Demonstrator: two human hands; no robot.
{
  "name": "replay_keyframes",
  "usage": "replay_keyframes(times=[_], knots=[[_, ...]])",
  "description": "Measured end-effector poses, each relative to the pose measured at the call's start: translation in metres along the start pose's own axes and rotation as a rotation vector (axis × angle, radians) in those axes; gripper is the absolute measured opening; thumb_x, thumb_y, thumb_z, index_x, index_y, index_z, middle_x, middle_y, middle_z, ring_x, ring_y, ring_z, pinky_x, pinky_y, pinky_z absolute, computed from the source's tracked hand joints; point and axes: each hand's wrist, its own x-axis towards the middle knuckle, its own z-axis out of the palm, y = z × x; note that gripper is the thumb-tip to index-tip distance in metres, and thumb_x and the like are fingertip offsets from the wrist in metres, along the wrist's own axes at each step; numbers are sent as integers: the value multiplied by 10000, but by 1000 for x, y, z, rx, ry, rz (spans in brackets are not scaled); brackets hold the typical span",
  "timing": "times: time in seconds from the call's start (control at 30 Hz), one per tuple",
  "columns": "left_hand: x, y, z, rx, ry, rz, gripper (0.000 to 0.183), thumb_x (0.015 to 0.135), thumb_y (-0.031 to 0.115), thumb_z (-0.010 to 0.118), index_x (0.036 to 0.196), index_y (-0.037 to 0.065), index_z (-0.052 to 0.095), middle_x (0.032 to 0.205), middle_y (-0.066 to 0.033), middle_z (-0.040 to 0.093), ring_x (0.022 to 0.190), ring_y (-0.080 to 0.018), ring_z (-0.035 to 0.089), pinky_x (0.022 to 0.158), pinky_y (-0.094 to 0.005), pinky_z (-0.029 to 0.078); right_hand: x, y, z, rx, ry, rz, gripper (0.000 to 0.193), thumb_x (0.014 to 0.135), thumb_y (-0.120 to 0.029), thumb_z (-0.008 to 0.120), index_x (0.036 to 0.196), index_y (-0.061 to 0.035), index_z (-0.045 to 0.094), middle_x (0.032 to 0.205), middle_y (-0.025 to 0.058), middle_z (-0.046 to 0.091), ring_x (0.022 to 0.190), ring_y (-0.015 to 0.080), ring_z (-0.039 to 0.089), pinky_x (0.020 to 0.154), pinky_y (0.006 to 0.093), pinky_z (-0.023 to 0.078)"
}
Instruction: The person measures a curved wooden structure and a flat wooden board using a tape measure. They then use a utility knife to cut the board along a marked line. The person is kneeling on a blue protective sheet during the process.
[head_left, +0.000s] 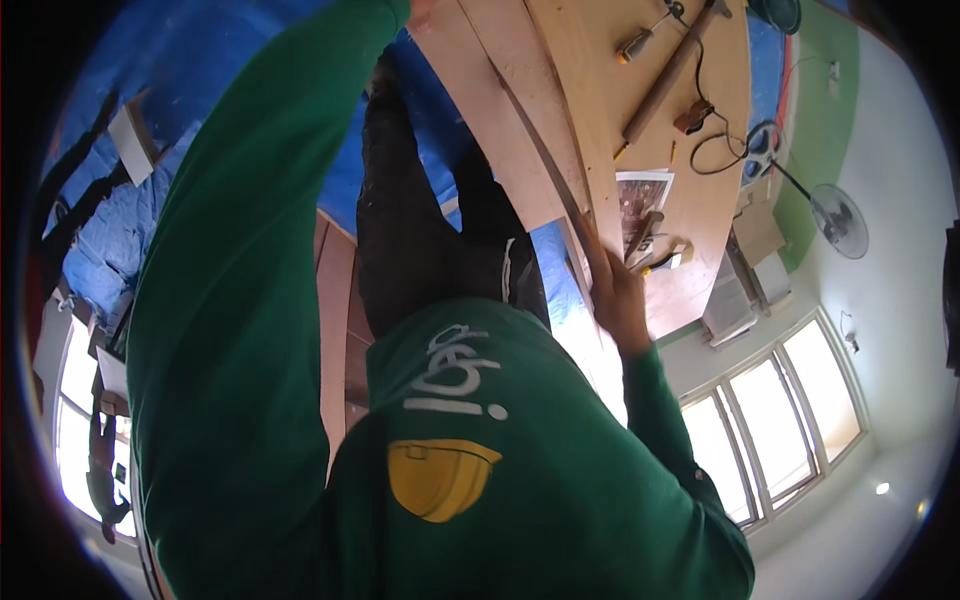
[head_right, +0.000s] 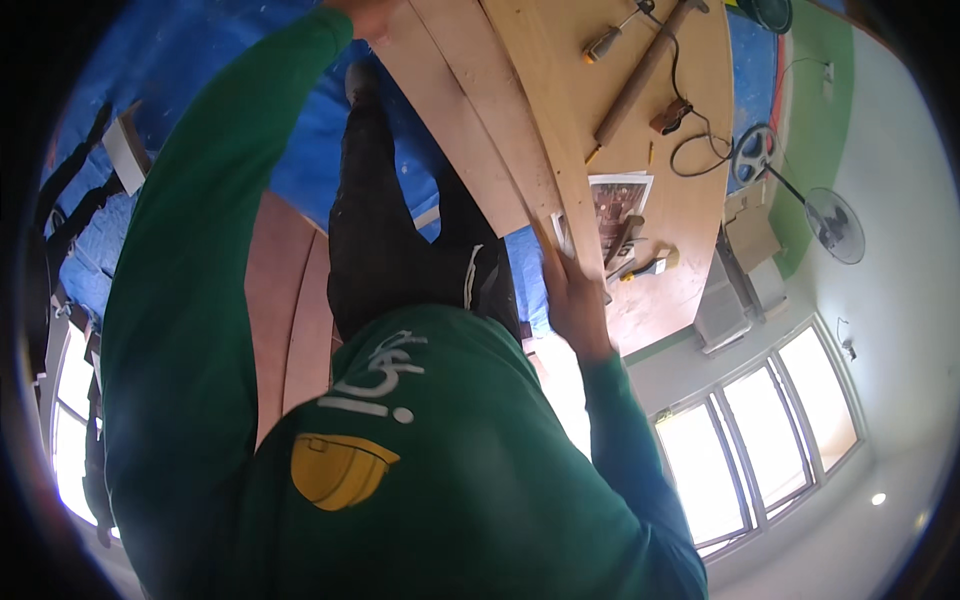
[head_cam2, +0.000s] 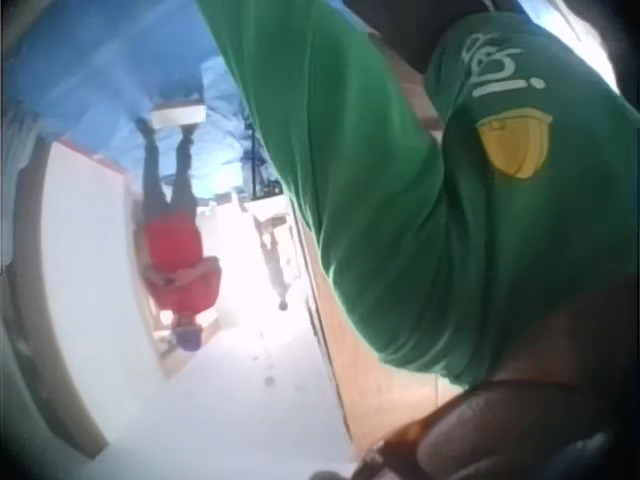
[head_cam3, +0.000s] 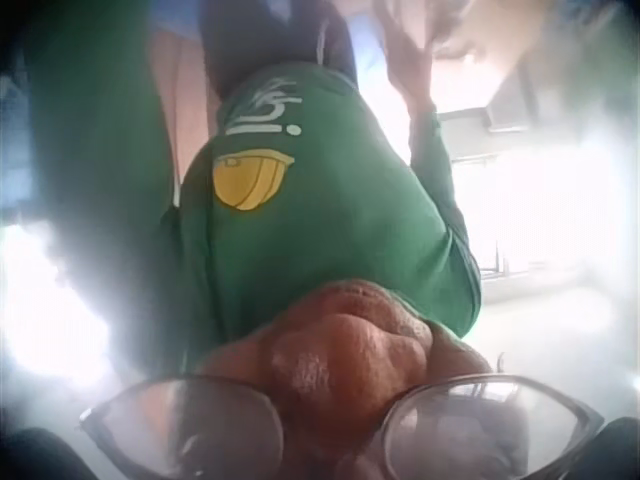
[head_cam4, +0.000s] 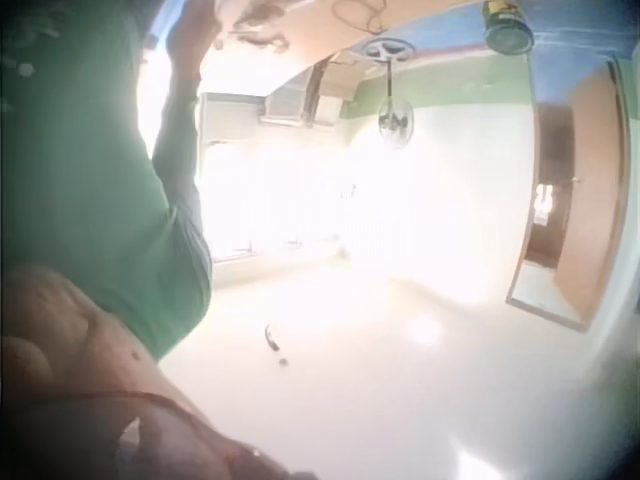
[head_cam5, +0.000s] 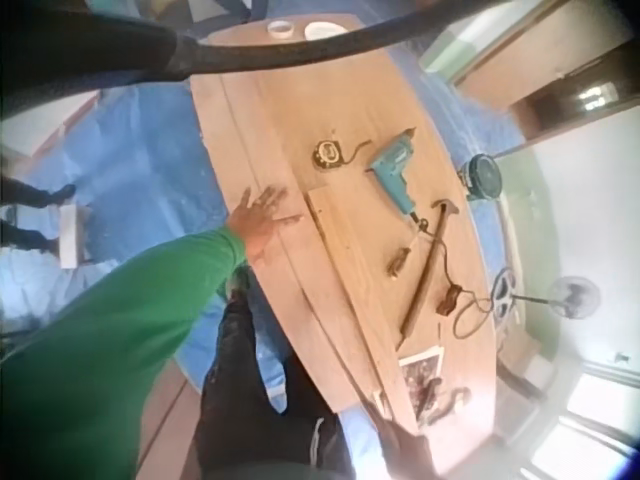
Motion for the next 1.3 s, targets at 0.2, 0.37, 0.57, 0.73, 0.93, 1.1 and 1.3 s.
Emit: replay_keyframes(times=[0.2, 0.37, 0.57, 0.73, 0.93, 1.1, 1.3], knots=[[3, -1, 6, -62, 28, 16, 1208, 657, 337, 951, 1649, 353, 262, 1746, -159, 103, 1610, -383, 85, 1225, -704, 189, 7, 6, 1, -40, -32, -81, 339, 1063, -258, 530, 1241, -13, 681, 750, 201, 674, 709, 356, 701, 608, 449, 531], [10, 4, 3, -27, -10, 40, 1211, 655, 336, 955, 1648, 356, 262, 1746, -159, 102, 1610, -378, 87, 1232, -697, 181, 185, -47, 86, 24, 57, -133, 529, 1058, -469, 483, 994, 5, 711, 833, 292, 677, 844, 527, 651, 716, 543, 524], [2, 0, -11, -20, -11, -6, 1232, 646, 349, 961, 1651, 365, 249, 1746, -156, 102, 1610, -382, 77, 1234, -696, 180, 46, -8, 25, 51, -23, 27, 401, 1074, -344, 504, 1187, -6, 688, 802, 240, 683, 734, 451, 674, 660, 506, 521], [-1, 5, -9, -45, -44, 19, 1239, 638, 357, 963, 1650, 371, 248, 1748, -150, 94, 1605, -398, 90, 1230, -700, 188, -81, -17, -48, -76, -108, 152, 341, 1088, -223, 480, 1260, -5, 677, 751, 154, 668, 584, 257, 667, 538, 403, 503], [17, 10, -7, -39, -13, 57, 1232, 641, 362, 961, 1648, 384, 252, 1749, -143, 93, 1607, -388, 92, 1230, -697, 192, 141, -25, 69, 26, -45, 23, 459, 1054, -393, 507, 1171, 14, 683, 888, 305, 694, 871, 521, 674, 786, 550, 539], [13, 9, -11, -22, -57, 17, 1205, 667, 376, 942, 1648, 396, 243, 1750, -140, 98, 1611, -368, 93, 1237, -684, 186, 173, -66, 66, -29, -44, -35, 549, 1064, -477, 450, 1079, 13, 697, 891, 320, 683, 901, 538, 653, 798, 567, 517], [5, 1, -1, 6, -9, -7, 1138, 699, 357, 919, 1640, 390, 279, 1750, -131, 106, 1610, -367, 99, 1238, -678, 190, -34, -16, -32, 30, -105, 213, 413, 1082, -338, 504, 1247, -2, 678, 686, 175, 596, 624, 303, 646, 578, 413, 500]])
